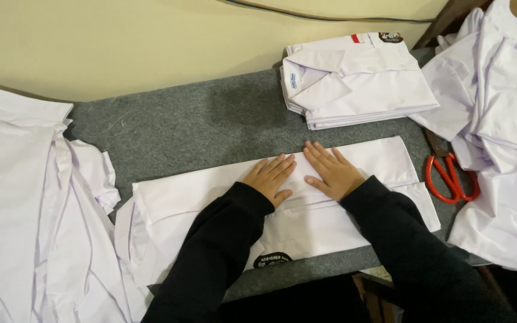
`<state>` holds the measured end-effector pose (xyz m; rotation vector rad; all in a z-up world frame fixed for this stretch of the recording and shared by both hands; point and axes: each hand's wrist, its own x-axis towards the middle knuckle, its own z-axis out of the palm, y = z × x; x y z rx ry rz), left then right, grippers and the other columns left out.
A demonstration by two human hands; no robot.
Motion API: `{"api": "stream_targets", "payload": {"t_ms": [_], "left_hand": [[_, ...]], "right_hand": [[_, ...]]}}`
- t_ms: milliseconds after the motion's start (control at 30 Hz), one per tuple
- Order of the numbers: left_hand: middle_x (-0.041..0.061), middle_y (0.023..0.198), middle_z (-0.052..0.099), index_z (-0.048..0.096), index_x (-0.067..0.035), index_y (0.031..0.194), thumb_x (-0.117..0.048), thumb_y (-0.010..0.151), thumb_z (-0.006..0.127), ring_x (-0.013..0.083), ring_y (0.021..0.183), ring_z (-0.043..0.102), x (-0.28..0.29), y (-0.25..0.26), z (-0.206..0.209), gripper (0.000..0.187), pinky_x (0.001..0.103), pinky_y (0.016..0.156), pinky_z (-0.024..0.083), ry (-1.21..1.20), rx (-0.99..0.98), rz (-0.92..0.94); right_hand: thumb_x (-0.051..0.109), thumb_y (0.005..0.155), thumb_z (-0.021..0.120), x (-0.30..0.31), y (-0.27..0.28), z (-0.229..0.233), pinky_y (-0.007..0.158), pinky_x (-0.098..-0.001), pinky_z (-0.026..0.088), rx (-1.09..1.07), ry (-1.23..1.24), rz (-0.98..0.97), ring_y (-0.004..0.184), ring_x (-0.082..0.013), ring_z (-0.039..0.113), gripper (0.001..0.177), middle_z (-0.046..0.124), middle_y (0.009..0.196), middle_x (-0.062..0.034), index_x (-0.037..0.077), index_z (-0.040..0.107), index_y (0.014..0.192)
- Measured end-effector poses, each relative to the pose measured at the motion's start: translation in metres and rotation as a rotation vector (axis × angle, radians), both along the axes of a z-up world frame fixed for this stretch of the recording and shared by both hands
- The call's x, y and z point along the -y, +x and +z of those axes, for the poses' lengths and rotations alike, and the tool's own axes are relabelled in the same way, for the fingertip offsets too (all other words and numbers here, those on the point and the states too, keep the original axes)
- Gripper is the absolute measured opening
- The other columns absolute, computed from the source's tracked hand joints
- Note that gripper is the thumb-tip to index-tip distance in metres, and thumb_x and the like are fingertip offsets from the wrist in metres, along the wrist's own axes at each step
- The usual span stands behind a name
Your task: A person is smoothing and folding a white shirt on a workbench in a garment factory.
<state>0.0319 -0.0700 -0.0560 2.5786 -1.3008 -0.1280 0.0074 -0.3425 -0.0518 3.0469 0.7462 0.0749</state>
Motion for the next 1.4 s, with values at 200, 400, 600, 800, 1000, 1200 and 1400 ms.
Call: {"api": "stream_targets", "payload": {"t_ms": [200,400,600,800,1000,1200,1400], "left_hand": [[0.001,0.172,0.018,0.023,-0.019,0.163,-0.052,0.103,0.043,0.0221,0.159,0.01,-0.001,-0.001,0.004,0.071,0.05,0.127,0.01,0.011,-0.011,0.006],[0.001,0.171,0.02,0.025,-0.019,0.163,-0.051,0.103,0.044,0.0213,0.159,0.012,-0.001,-0.001,0.005,0.071,0.05,0.127,0.01,-0.016,-0.021,0.007],[-0.003,0.17,0.027,0.029,-0.023,0.162,-0.049,0.1,0.05,0.022,0.16,0.014,-0.01,0.02,-0.02,0.071,0.051,0.129,0.01,-0.199,-0.255,-0.016],[0.0,0.172,0.018,0.021,-0.016,0.163,-0.05,0.102,0.041,0.023,0.159,0.012,-0.092,0.025,-0.027,0.072,0.049,0.123,0.014,-0.056,-0.395,0.196],[-0.009,0.173,-0.002,0.012,-0.021,0.164,-0.064,0.093,0.045,0.014,0.159,-0.002,-0.185,-0.042,0.048,0.088,0.044,0.126,0.003,0.191,-0.396,0.771],[-0.005,0.173,-0.006,0.007,-0.022,0.164,-0.071,0.088,0.039,0.0143,0.159,-0.006,-0.188,-0.056,0.058,0.096,0.04,0.128,-0.001,0.131,-0.414,0.907],[-0.005,0.174,-0.003,0.008,-0.018,0.164,-0.069,0.092,0.034,0.0123,0.159,-0.001,-0.191,-0.053,0.046,0.092,0.042,0.127,0.002,0.035,-0.371,0.998]], "right_hand": [[0.069,0.099,0.031,0.086,-0.011,0.007,0.123,-0.0573,0.022,-0.04,-0.055,-0.347,0.159,-0.0216,0.015,0.084,0.016,0.174,-0.0019,0.022,0.016,0.168],[0.078,0.097,0.026,0.101,-0.014,0.021,0.13,-0.0464,0.014,-0.142,-0.04,-0.566,0.16,-0.0235,0.012,0.092,0.011,0.174,-0.0072,0.02,0.016,0.167],[0.077,0.097,0.024,0.102,-0.016,0.022,0.129,-0.0469,0.014,-0.12,-0.067,-0.542,0.16,-0.0274,0.013,0.09,0.012,0.173,-0.0126,0.021,0.014,0.167],[0.07,0.094,0.025,0.079,-0.023,0.039,0.125,-0.0496,0.011,-0.111,0.089,-0.577,0.159,-0.0293,0.01,0.09,0.011,0.173,-0.0148,0.013,0.019,0.163],[0.067,0.095,0.027,0.079,-0.024,0.036,0.123,-0.0531,0.015,-0.073,0.097,-0.56,0.158,-0.0319,0.014,0.089,0.015,0.172,-0.017,0.011,0.021,0.163],[0.067,0.095,0.024,0.08,-0.024,0.034,0.123,-0.0524,0.015,-0.069,0.084,-0.551,0.158,-0.0316,0.013,0.089,0.014,0.172,-0.018,0.01,0.02,0.164],[0.068,0.094,0.027,0.082,-0.025,0.03,0.123,-0.0528,0.016,-0.046,0.106,-0.549,0.158,-0.031,0.015,0.089,0.015,0.173,-0.016,0.012,0.022,0.164]]}}
